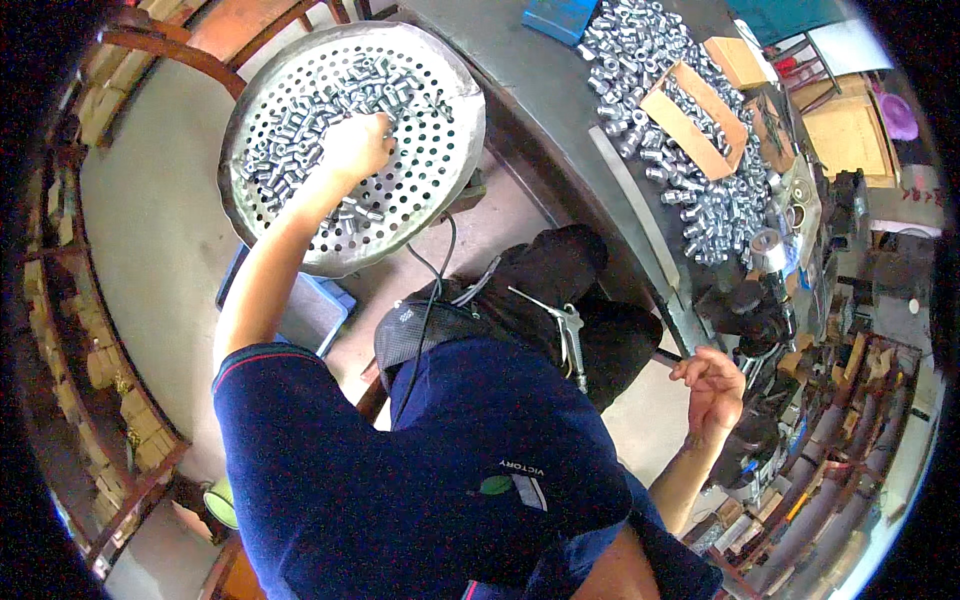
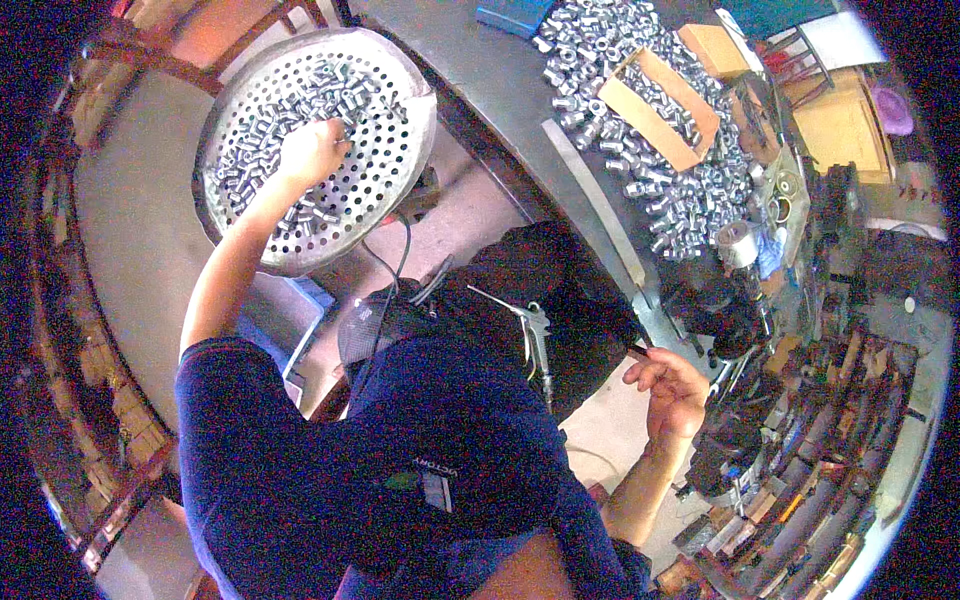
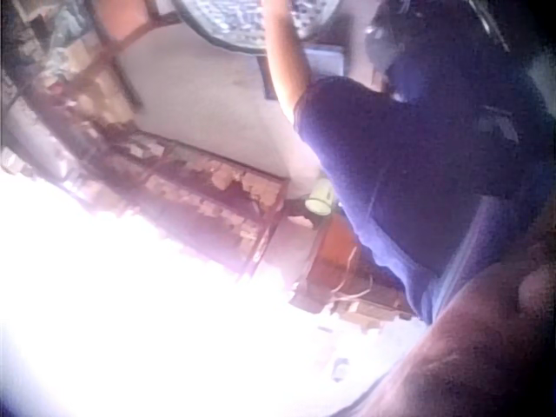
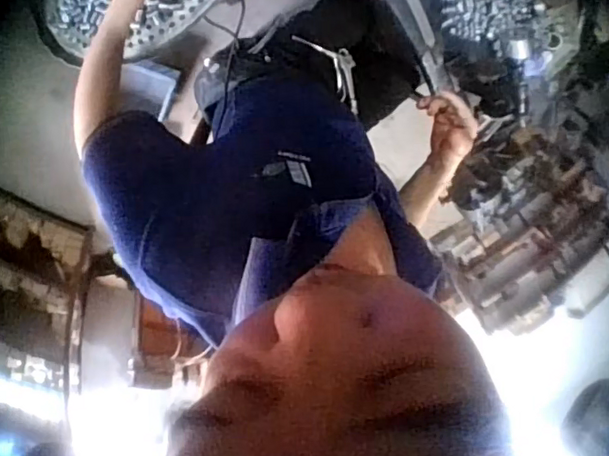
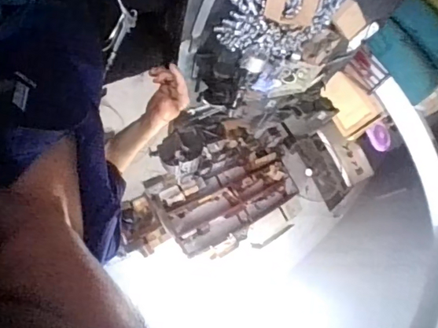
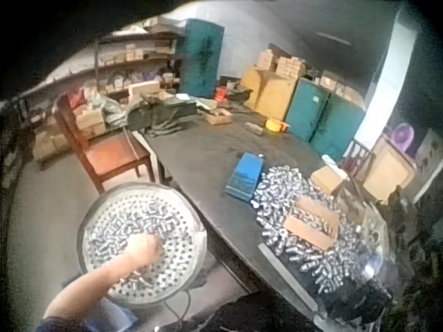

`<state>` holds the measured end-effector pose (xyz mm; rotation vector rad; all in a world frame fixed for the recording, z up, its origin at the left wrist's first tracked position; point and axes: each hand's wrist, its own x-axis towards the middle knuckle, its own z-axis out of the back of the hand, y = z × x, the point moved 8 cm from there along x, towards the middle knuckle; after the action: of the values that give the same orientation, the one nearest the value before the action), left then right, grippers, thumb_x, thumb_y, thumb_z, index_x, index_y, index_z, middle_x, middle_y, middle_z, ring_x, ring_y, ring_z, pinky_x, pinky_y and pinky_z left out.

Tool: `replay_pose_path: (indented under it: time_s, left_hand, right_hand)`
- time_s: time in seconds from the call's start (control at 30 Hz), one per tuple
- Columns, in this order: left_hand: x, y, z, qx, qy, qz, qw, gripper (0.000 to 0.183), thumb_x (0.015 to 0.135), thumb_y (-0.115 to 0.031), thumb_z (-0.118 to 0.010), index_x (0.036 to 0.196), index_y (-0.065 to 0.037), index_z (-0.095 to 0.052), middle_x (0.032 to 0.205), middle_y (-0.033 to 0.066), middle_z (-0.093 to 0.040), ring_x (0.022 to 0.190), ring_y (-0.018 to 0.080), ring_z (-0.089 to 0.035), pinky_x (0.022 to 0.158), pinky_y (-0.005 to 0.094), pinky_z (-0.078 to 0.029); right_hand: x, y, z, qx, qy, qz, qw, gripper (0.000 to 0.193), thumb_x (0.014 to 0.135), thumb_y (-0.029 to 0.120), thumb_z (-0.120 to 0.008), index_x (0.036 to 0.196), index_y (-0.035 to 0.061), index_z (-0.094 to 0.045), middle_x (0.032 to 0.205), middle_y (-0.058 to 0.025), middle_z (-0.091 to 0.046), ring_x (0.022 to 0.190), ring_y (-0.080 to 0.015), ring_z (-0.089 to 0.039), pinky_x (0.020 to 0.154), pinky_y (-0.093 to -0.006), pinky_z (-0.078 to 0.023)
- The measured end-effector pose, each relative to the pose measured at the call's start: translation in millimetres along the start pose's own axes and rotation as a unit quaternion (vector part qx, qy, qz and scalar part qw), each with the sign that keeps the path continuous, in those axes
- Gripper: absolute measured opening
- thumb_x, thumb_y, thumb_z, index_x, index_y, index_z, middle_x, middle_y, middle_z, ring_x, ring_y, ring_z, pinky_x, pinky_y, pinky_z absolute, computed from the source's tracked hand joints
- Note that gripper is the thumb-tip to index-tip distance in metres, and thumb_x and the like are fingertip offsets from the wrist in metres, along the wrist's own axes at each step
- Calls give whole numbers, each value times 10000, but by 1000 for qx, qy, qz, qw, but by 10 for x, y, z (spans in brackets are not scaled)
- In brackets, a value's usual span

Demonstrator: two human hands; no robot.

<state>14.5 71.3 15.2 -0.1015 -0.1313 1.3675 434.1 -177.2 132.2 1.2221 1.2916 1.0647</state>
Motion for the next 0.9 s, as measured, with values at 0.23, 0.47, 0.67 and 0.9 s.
replay_pose_path:
  time_s: [0.23,0.47,0.67,0.9]
  left_hand:
    - [-4,-31,-117,49,23,-4,999,186,655,-217,-525,638,-39,-574,667,178,-583,642,322,-584,599,410,-469]
    - [12,-105,171,-19,4,-3,1000,138,614,-135,-520,706,-39,-557,688,194,-569,609,336,-565,582,399,-455]
    - [304,-1079,585,-582,112,-43,805,203,762,-38,-516,911,96,-549,738,157,-609,648,177,-606,613,257,-479]
    - [404,-3286,737,-669,241,-210,671,179,778,-79,-561,889,62,-562,728,99,-595,584,134,-567,579,252,-467]
  right_hand:
    - [-102,-88,165,56,-31,5,998,659,591,427,-667,992,-79,-534,642,-110,-544,643,-245,-557,615,-341,-441]
    - [-319,-191,580,86,-128,-14,988,447,573,181,-533,925,-93,-558,619,-121,-544,622,-274,-568,620,-344,-465]
    - [-669,-308,1286,65,-218,-24,974,417,657,222,-554,955,-71,-545,736,-152,-573,705,-310,-593,627,-409,-511]
    - [-750,-700,2186,221,-409,29,885,340,757,235,-489,958,-38,-472,1041,-228,-434,915,-369,-512,775,-457,-469]
